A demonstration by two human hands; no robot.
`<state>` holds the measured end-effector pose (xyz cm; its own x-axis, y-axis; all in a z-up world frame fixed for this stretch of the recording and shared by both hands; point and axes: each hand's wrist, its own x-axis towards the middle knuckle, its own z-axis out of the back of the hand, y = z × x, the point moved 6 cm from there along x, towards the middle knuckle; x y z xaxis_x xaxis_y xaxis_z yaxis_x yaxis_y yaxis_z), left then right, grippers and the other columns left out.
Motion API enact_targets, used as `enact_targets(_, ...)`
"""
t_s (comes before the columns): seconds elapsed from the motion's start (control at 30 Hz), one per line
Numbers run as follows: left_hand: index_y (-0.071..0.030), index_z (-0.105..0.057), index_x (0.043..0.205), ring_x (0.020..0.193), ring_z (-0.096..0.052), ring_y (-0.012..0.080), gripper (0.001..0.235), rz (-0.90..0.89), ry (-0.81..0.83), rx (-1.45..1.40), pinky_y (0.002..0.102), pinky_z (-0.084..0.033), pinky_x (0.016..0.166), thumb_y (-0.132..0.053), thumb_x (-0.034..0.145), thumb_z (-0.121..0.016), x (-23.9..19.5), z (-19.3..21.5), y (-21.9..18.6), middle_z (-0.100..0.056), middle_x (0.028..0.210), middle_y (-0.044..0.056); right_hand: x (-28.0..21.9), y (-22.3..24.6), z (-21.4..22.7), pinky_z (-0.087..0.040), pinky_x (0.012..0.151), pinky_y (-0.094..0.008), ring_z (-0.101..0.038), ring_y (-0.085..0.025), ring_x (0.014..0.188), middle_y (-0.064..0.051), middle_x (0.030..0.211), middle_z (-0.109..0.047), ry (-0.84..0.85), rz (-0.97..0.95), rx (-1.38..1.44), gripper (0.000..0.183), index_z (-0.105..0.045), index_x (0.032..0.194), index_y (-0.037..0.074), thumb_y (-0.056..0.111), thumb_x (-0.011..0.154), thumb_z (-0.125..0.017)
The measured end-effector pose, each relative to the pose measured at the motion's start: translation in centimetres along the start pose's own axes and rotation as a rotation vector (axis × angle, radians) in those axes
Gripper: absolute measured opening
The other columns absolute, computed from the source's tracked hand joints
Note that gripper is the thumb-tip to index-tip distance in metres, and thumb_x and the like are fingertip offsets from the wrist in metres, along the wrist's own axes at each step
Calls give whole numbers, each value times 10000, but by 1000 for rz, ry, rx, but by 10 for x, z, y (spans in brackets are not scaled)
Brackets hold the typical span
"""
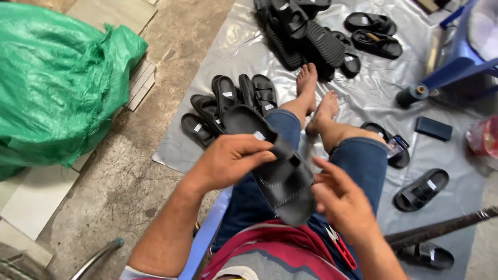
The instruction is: The person sits on a blue chair and sews a black slipper using a needle and thread. They hold the slipper on their lap, pull the thread through the material, and occasionally adjust the slipper's position. A smartphone is visible on the floor nearby.
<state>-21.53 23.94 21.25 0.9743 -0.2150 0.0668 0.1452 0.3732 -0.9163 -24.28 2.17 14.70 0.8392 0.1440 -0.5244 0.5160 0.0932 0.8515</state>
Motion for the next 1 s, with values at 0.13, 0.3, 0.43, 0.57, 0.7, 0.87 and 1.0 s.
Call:
enact_targets(0.13, -122, -696, 918, 729, -611, 67, 183, -25, 47, -19, 194, -455, 663, -243, 837, -586, -2, -31, -9, -664, 784, -23, -23, -18, -23, -496, 719, -308, -593, -199, 857, -197, 1019, -620, 106, 59, 352, 644, -382, 1338, 34, 33, 732, -598)
enact_targets(0.3, -163, -648, 1095, 410, -349, 47, 325, 627, -413, -286, 203, -336, 354, -273, 799, -569, -36, -33, 29, -684, 1032, -31, -28, -57, -8, -248, 294, -197, -339, -50, 404, -64, 841, -617, -210, 3, 340, 590, -442, 1324, 164, 156, 759, -611)
enact_targets(0.43, -132, -442, 1315, 872, -558, 39, 637, 800, -135, -527, 172, -350, 352, -405, 744, -514, -71, -91, 63, -580, 1265, -4, -38, -47, -9, -438, 425, -223, -583, -124, 664, -140, 1031, -651, -193, 89, 431, 622, -359, 1351, 122, 154, 775, -591)
enact_targets(0.57, -41, -563, 1102, 624, -454, 93, 385, 694, -63, -669, 229, -376, 548, -262, 787, -566, -62, -107, 40, -587, 822, 55, -54, -18, 8, -482, 702, -254, -568, -129, 723, -52, 1112, -612, -103, 293, -265, 544, -442, 1263, 158, 276, 768, -632)
enact_targets(0.7, -111, -629, 1063, 868, -593, 65, 326, 683, -59, -235, 220, -460, 792, -221, 757, -611, -48, -87, 30, -706, 945, 4, -71, -38, 46, -473, 660, -364, -613, -182, 795, 25, 861, -590, -79, 257, -897, 241, -590, 937, 207, 390, 786, -627)
enact_targets(0.87, -349, -483, 1268, 993, -604, 115, 590, 825, 50, 117, 255, -434, 862, -367, 690, -600, -35, -92, 28, -675, 1054, -74, -86, -82, 60, -492, 689, -381, -586, -180, 907, 38, 996, -545, 43, 27, -965, 264, -579, 1039, 262, 332, 786, -608)
enact_targets(1.0, -361, -393, 1328, 1006, -621, 202, 646, 747, 78, 190, 296, -450, 849, -347, 709, -579, -28, -106, 39, -676, 1073, -17, -82, -83, 78, -483, 709, -347, -599, -180, 871, 44, 927, -606, -87, 116, -915, 164, -592, 948, 217, 255, 789, -588)
